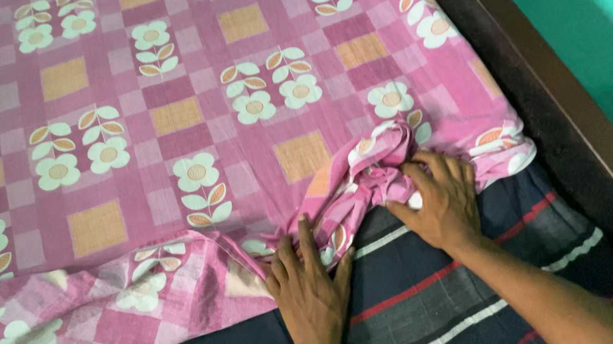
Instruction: The person adjusts a pink floral-patterned bedspread over a striped mattress, tucking the edges of the bedspread into the bed frame by hand.
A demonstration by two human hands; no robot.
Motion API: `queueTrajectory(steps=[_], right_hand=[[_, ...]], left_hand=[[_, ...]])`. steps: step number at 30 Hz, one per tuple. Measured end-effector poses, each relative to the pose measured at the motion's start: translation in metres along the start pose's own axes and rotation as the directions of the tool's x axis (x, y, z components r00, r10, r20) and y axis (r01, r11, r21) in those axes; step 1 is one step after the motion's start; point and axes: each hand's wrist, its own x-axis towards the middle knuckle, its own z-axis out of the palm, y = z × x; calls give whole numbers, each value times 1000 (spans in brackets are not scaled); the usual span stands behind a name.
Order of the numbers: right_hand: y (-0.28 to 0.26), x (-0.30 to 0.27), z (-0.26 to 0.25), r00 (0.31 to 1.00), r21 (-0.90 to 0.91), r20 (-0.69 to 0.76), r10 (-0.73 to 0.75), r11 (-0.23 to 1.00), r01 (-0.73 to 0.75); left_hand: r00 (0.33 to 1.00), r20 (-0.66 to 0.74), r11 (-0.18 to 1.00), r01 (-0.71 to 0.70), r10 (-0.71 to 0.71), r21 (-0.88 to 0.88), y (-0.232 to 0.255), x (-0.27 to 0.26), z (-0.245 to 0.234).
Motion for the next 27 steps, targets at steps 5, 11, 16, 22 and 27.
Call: queueTrajectory(steps=[5,11,16,22,27], right_hand=[[-1,-1,0,1000,-33,5,14,999,-14],[0,-3,-1,1000,10,-6,-13,1000,14],[1,-2,-1,1000,-14,9,-6,1000,6],[-5,-1,-8,998,-37,51,-40,998,42],[-9,4,-7,998,-78,41,-41,996,44]], left_hand=[[998,-58,1000,-21,22,14,3,0,4],[993,-106,995,52,-43,79,8,-4,5],[994,-107,994,10,2,110,7,-1,8],[988,-141,989,-40,60,140,0,-2,13],[997,-54,995,-43,47,85,-12,18,17]])
